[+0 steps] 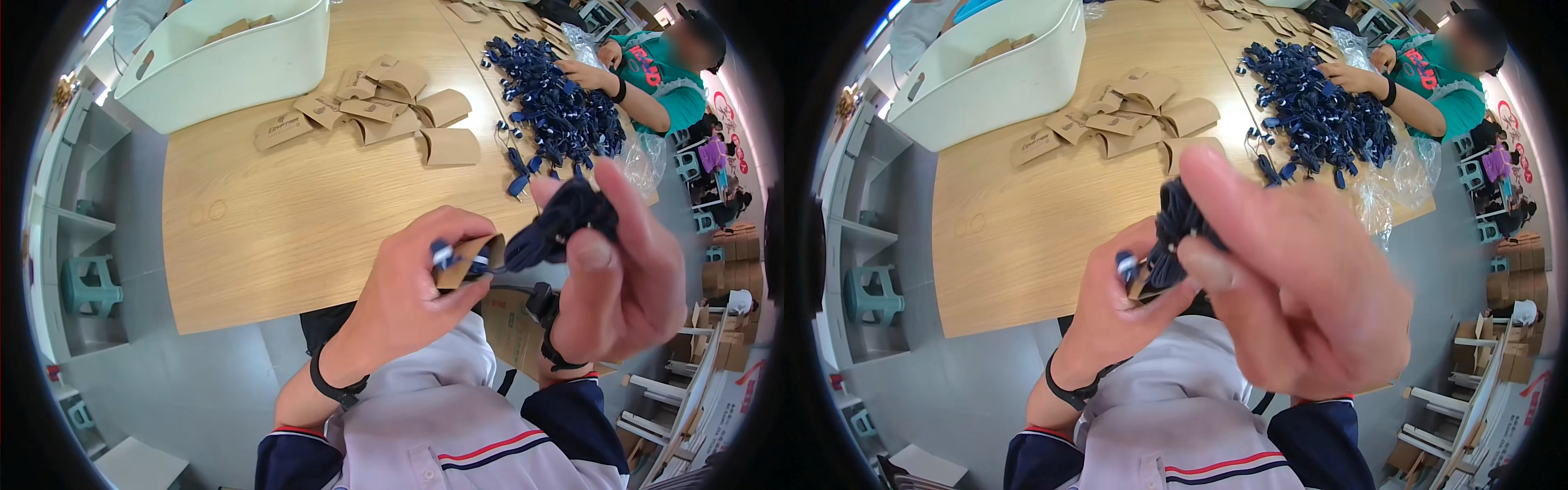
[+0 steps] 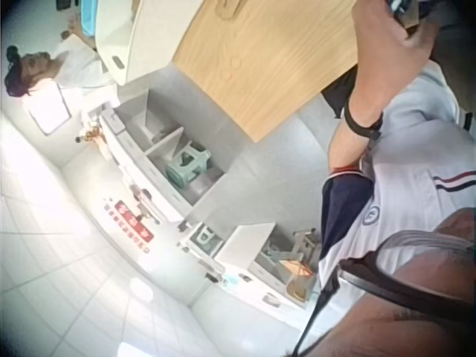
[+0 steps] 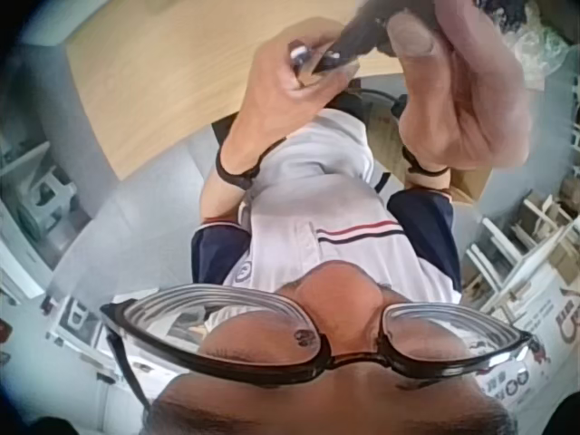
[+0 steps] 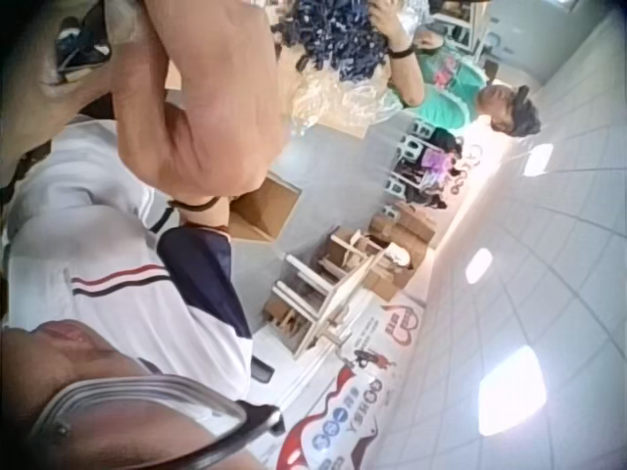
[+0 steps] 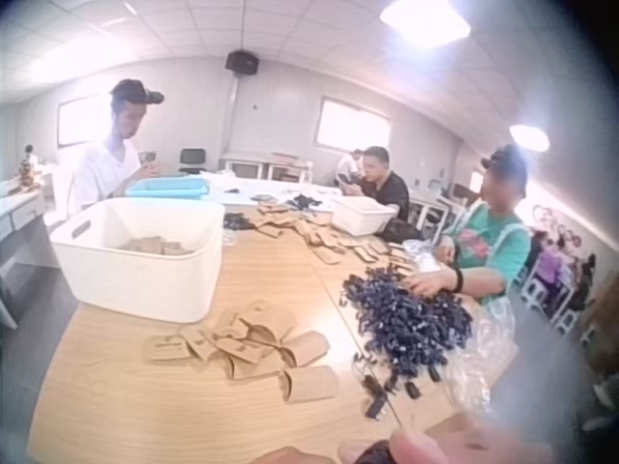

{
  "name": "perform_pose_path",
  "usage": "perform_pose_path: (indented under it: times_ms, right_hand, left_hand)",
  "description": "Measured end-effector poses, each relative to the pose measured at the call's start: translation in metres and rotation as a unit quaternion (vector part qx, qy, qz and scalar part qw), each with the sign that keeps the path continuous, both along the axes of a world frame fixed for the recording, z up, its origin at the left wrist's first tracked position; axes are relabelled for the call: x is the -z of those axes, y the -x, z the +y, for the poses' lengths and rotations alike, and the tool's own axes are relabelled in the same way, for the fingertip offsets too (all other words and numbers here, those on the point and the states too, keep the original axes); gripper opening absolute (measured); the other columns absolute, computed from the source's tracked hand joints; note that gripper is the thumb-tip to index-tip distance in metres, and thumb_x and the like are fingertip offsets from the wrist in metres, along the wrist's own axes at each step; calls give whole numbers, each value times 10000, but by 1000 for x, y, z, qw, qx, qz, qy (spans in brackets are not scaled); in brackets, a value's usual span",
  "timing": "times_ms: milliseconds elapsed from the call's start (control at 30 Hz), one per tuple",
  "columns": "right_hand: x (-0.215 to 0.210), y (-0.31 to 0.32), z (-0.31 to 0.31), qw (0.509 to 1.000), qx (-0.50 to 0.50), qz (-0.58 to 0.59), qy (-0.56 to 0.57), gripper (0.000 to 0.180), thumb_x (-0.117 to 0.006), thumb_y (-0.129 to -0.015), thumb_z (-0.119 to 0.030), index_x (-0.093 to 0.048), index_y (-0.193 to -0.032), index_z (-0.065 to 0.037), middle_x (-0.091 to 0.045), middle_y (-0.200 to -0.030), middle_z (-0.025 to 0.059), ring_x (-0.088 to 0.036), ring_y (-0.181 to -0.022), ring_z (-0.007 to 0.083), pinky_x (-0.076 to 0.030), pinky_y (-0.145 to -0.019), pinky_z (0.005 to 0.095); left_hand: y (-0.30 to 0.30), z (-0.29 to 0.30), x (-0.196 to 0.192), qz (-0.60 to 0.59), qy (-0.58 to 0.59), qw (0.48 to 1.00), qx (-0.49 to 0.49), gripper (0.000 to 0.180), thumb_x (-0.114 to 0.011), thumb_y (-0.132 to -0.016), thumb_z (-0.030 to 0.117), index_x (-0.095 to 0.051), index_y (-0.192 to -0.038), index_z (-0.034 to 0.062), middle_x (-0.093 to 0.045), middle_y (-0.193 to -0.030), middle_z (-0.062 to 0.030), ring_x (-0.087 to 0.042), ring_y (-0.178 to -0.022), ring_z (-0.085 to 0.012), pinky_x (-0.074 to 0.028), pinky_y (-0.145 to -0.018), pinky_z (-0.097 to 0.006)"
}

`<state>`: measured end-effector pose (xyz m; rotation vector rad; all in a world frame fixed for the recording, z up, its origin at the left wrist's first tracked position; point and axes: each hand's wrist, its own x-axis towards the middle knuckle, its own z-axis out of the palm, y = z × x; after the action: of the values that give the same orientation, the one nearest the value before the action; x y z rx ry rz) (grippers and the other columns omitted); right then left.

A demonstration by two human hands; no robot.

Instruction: Assembling small blue components into individual cardboard packaging sleeves.

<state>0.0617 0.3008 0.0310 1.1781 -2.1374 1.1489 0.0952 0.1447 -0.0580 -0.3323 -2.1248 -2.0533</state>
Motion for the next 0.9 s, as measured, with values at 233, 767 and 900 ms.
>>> perform_pose_path:
  times_ms: [233,767,900]
  right_hand:
    - [8,-8,0,997,20,75,-23,337,-597,-922,-79,-547,-1152,162,-658,-983,300,-707,-827,320,-569,-754,329]
    - [14,34,-13,996,-22,81,37,230,-628,-880,-21,-618,-1085,84,-699,-939,263,-667,-826,252,-520,-747,328]
    - [28,47,-19,984,-142,-5,111,224,-611,-905,-53,-619,-1102,54,-696,-938,249,-680,-805,278,-550,-723,351]
  left_hand:
    - [-11,-3,0,-107,-170,980,-3,176,-664,-837,3,-594,-998,13,-625,-904,-44,-586,-792,-92,-487,-723,-247]
    - [-9,-9,5,4,-27,997,67,180,-699,-778,-8,-620,-939,-3,-632,-835,-48,-585,-750,-115,-453,-698,-249]
    - [-11,-10,1,-23,-24,995,92,180,-708,-768,-6,-622,-926,3,-630,-832,-54,-582,-733,-139,-442,-698,-267]
